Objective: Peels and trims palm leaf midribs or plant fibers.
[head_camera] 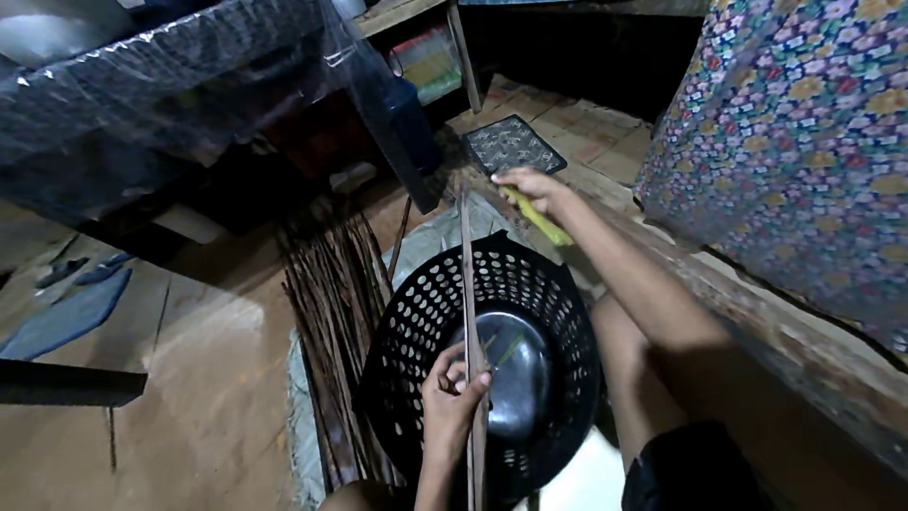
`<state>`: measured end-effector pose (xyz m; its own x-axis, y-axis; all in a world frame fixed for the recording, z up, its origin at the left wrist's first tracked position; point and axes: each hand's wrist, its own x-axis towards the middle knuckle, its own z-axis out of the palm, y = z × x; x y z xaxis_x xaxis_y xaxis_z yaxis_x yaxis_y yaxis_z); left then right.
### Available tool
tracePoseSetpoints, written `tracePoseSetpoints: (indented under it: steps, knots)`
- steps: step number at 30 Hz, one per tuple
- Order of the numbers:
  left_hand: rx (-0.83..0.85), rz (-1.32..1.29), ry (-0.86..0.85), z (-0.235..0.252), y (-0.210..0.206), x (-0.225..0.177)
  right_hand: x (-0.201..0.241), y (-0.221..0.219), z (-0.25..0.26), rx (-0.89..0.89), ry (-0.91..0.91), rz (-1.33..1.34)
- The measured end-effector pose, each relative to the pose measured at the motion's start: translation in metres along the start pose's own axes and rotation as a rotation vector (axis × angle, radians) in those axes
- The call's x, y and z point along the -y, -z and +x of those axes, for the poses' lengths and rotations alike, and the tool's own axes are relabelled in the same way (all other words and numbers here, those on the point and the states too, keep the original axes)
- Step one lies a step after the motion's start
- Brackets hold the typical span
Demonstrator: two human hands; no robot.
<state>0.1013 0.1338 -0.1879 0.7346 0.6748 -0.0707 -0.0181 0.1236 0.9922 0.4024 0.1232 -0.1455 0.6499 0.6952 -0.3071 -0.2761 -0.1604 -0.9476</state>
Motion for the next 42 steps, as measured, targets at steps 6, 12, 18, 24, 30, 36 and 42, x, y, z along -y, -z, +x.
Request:
tracePoseSetpoints:
  steps: [6,12,18,24,30,36,42]
  knots:
    - [-0.127,0.274,0.033,0.002,0.0,-0.004,-0.023,-0.02,-0.073,0.361,-0.032,-0.245]
    - [-0.129,0.583,-0.125,-0.002,-0.003,-0.002,-0.049,-0.068,-0.115,0.637,-0.263,-0.219]
    - [-0.022,0.67,0.003,-0.003,-0.001,-0.002,-0.073,-0.064,-0.103,0.519,-0.292,-0.128]
    - [-0.089,1.033,-0.193,-0.007,-0.006,0.006,-0.073,-0.073,-0.111,0.654,-0.418,-0.226]
    - [-0.075,1.156,-0.133,-0.004,-0.007,0.008,-0.079,-0.076,-0.097,0.599,-0.399,-0.287]
    - [0.007,1.234,0.098,-0.003,-0.015,0.002,-0.085,-0.07,-0.075,0.485,-0.381,-0.333]
    - [0.057,1.291,0.176,-0.009,-0.017,0.004,-0.086,-0.051,-0.046,0.236,-0.372,-0.304]
